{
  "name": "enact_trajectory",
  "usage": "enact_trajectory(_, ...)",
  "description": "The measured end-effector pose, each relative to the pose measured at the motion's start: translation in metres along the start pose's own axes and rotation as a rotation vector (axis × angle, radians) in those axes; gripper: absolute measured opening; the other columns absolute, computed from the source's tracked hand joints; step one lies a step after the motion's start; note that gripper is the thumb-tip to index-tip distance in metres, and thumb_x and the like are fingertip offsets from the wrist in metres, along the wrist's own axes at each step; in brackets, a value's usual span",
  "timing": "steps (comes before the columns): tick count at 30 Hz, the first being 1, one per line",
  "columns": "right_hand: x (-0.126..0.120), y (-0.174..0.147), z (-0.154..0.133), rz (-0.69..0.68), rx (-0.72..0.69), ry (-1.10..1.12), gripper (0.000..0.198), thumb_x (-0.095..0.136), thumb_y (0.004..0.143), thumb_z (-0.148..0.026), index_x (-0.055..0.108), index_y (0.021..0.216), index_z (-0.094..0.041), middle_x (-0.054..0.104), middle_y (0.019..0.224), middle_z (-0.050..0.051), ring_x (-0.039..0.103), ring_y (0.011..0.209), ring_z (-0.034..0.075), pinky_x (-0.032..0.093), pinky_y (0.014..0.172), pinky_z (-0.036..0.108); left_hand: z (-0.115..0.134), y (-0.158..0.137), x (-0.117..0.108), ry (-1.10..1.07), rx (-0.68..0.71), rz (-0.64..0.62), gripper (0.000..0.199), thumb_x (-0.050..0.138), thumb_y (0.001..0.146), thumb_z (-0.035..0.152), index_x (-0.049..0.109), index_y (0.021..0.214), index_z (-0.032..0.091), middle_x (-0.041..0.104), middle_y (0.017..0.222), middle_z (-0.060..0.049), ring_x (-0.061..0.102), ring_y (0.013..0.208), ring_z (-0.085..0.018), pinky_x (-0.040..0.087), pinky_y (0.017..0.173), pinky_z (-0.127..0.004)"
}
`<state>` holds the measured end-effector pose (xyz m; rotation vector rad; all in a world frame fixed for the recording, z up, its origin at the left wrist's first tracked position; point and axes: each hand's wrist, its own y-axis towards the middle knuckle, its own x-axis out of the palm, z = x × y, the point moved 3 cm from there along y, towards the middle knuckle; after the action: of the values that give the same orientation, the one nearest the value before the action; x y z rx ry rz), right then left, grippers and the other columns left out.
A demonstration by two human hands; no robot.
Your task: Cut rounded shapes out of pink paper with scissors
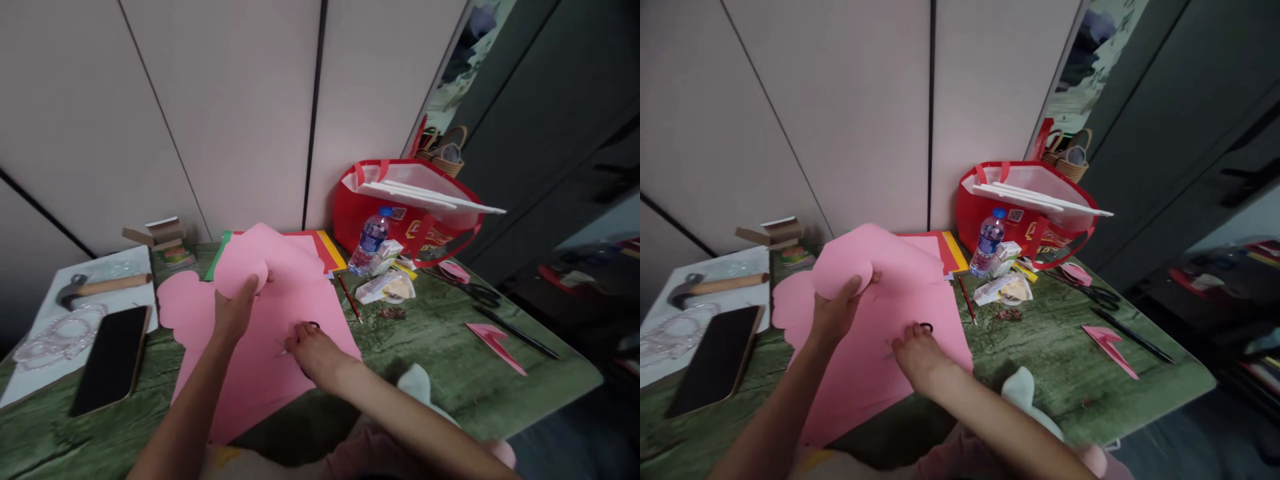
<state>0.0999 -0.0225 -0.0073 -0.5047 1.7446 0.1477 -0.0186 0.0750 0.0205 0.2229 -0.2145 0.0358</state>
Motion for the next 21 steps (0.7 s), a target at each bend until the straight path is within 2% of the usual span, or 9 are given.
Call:
enact_trajectory(2,0.013,0.012,-0.002,-0.026,0.039,-0.052,0.043,0.060,0.063,0.001,0.056,0.106,0.000,0.053,0.108,0.029,0.047,0.106,0.037,0.041,0.083,0.049,0.000,0.004,-0.003,-0.078,0.005,-0.013,0.022,0.065,0.065,0.024,0.065,0.083,0.012,0.069,0.074,-0.008,0.065,0.076,-0.023,0.051,0.059,-0.029)
enact_trajectory(4,0.020,0.015,0.003,-0.040,0.070,-0.076,0.039,0.057,0.066,0.000,0.056,0.105,-0.002,0.053,0.108,0.028,0.047,0.105,0.037,0.042,0.080,0.049,-0.001,0.007,-0.006,-0.134,-0.006,-0.015,0.026,0.065,0.064,0.023,0.063,0.087,0.014,0.069,0.073,-0.007,0.065,0.075,-0.024,0.051,0.059,-0.030)
enact_trajectory(8,0.018,0.015,0.015,-0.037,0.141,-0.074,0.034,0.051,0.072,-0.003,0.056,0.106,-0.007,0.050,0.112,0.027,0.046,0.106,0.037,0.044,0.077,0.046,0.000,0.008,-0.007,-0.209,-0.030,-0.022,0.032,0.066,0.063,0.022,0.061,0.094,0.016,0.068,0.074,-0.006,0.065,0.078,-0.024,0.051,0.062,-0.032)
enact_trajectory(10,0.016,0.015,0.019,-0.047,0.172,-0.050,0.032,0.048,0.075,-0.004,0.057,0.105,-0.007,0.052,0.109,0.028,0.050,0.101,0.037,0.044,0.073,0.046,0.001,0.008,-0.007,-0.232,-0.045,-0.026,0.032,0.065,0.064,0.023,0.060,0.095,0.016,0.068,0.074,-0.006,0.064,0.080,-0.025,0.052,0.064,-0.034)
enact_trajectory(13,0.012,0.012,0.025,-0.076,0.171,0.013,0.031,0.047,0.075,-0.003,0.059,0.104,-0.008,0.059,0.097,0.026,0.057,0.090,0.034,0.044,0.069,0.045,0.002,0.007,-0.008,-0.174,-0.082,0.057,0.030,0.064,0.065,0.030,0.061,0.091,0.015,0.067,0.078,-0.007,0.063,0.084,-0.026,0.052,0.066,-0.035)
enact_trajectory(16,0.005,0.005,0.036,-0.091,0.111,0.112,0.029,0.053,0.074,-0.006,0.059,0.102,-0.013,0.064,0.090,0.016,0.059,0.087,0.028,0.043,0.073,0.040,0.003,0.005,-0.015,0.013,-0.132,0.193,0.029,0.062,0.068,0.036,0.062,0.087,0.014,0.067,0.084,-0.009,0.060,0.094,-0.026,0.050,0.075,-0.034)
enact_trajectory(18,0.000,0.000,0.045,-0.093,0.018,0.278,0.031,0.051,0.077,-0.008,0.055,0.107,-0.019,0.064,0.090,0.007,0.060,0.087,0.020,0.044,0.075,0.032,0.004,0.003,-0.021,0.174,-0.174,0.275,0.027,0.064,0.068,0.037,0.064,0.083,0.015,0.066,0.085,-0.010,0.057,0.098,-0.027,0.049,0.078,-0.034)
enact_trajectory(19,-0.002,-0.003,0.047,-0.092,-0.052,0.456,0.033,0.048,0.081,-0.009,0.050,0.112,-0.020,0.063,0.091,0.005,0.061,0.085,0.017,0.045,0.074,0.029,0.005,0.002,-0.023,0.234,-0.184,0.306,0.026,0.065,0.066,0.036,0.064,0.081,0.015,0.065,0.085,-0.010,0.057,0.098,-0.028,0.050,0.077,-0.035)
enact_trajectory(21,-0.008,-0.006,0.049,-0.059,-0.203,0.970,0.033,0.043,0.086,-0.014,0.043,0.118,-0.020,0.061,0.094,0.004,0.062,0.082,0.014,0.046,0.072,0.028,0.005,0.001,-0.027,0.280,-0.166,0.340,0.024,0.069,0.062,0.033,0.066,0.078,0.016,0.064,0.082,-0.010,0.057,0.098,-0.030,0.051,0.075,-0.036)
